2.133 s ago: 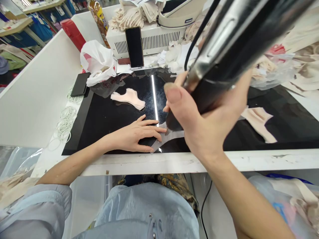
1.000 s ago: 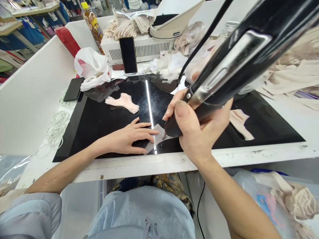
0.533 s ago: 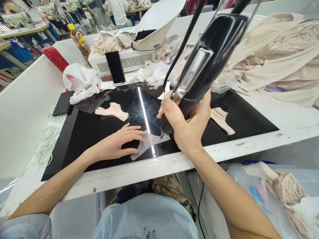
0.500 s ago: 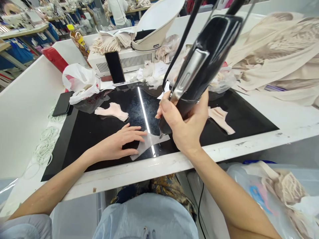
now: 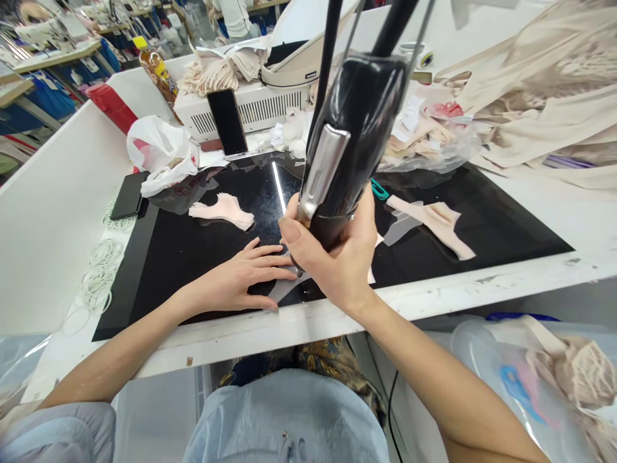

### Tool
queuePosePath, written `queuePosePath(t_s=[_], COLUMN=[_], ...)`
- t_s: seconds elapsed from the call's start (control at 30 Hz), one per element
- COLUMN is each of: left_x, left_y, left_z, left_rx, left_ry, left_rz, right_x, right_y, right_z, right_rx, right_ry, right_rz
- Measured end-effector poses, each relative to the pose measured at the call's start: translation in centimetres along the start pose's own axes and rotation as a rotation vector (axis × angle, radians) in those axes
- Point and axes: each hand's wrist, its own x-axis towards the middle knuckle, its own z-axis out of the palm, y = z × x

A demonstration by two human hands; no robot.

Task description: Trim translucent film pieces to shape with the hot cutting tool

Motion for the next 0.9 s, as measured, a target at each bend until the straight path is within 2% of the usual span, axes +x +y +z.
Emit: queuePosePath(t_s=[0.27,0.57,0.73,0.9], left_x=[0.16,0.21,0.2,0.21], left_y=[0.02,0.28,0.32,0.41], left_z=[0.0,-0.14,-0.15,-0.21], left_rx=[-0.021,-0.003,0.006,0.014], left_ry=[0.007,0.001,-0.008,-0.016], left_rz=[0.005,-0.002,-0.005,-0.005], right_x=[-0.52,-0.64,-0.7,-0.56], right_y=[0.1,-0.25,-0.23,0.01], right_z=[-0.54,-0.69,-0.54,-0.62], right_rx=[-0.118,-0.086,-0.144,-0.06], right_ry=[-0.027,-0.023,-0.02,-0.044], right_rz=[-0.006,-0.001,-0.018,-0.067])
